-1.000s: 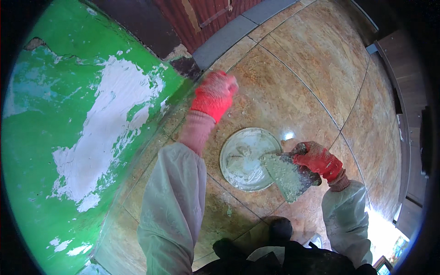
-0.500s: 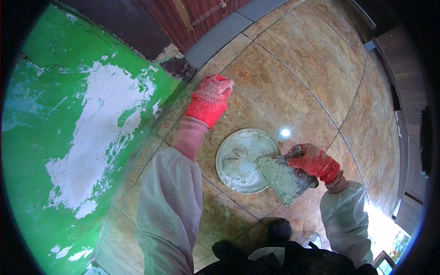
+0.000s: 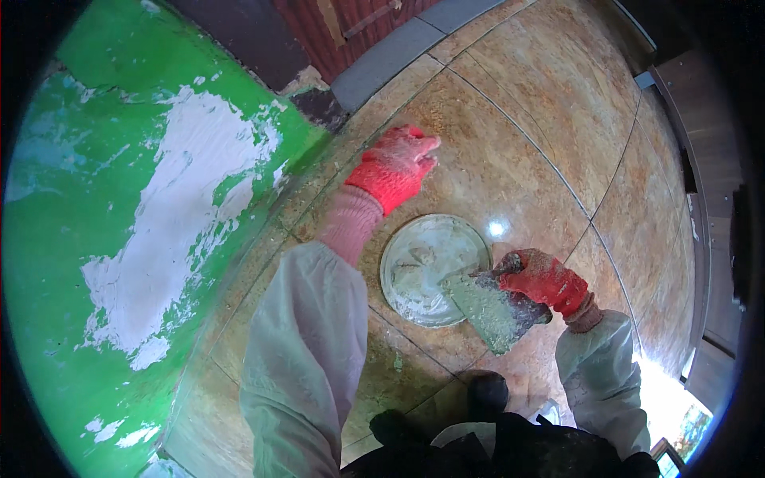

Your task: The person applies white plaster to a large crack in a green wall using a handheld metal spreader. They repeatedly dip the spreader into a white bucket on the floor to collect more material and then smooth it over the damaged area.

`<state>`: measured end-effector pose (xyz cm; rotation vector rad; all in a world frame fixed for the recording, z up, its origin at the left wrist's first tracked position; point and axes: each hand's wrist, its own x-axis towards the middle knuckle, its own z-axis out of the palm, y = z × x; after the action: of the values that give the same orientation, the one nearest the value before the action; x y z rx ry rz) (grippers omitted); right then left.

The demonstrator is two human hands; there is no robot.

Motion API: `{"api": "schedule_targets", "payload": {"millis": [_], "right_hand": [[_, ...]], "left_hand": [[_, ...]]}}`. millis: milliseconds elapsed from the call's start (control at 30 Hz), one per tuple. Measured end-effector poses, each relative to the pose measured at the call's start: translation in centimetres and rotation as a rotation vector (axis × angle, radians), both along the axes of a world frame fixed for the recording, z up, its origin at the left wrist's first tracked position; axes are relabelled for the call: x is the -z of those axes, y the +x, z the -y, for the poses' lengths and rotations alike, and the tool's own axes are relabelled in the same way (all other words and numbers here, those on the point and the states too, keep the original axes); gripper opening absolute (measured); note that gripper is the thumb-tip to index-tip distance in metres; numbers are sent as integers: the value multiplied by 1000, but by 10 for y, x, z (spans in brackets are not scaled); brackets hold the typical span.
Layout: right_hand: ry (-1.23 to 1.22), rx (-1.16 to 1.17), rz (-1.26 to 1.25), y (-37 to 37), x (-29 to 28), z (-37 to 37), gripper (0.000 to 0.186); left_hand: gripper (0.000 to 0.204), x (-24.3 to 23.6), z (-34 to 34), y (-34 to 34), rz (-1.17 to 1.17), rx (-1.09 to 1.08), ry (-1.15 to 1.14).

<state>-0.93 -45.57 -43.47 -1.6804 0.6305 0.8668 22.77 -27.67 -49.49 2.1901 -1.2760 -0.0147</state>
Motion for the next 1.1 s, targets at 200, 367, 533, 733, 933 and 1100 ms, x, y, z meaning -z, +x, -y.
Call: {"api": "schedule_targets", "payload": {"millis": [200,367,533,733,933,1100], "right_hand": [[-7,-21,53,-10,6,3,17],[24,21,30,-11,-3,-2,20],[-51,-63,72,-12,1,-3,20],[-3,19,35,-10,-1,-3,18],[-2,54,56,-13,-6,1,17],[3,68,71,-19,-2,-2,18]], "left_hand": [[22,-26,11,-5,-53,124,619],[20,-6,-52,-17,-44,177,263],[20,-5,-65,-25,-88,153,174],[30,-7,-99,-27,-146,137,167],[29,-7,-99,-42,-189,81,147],[23,12,-111,-63,-260,-43,26]]}}
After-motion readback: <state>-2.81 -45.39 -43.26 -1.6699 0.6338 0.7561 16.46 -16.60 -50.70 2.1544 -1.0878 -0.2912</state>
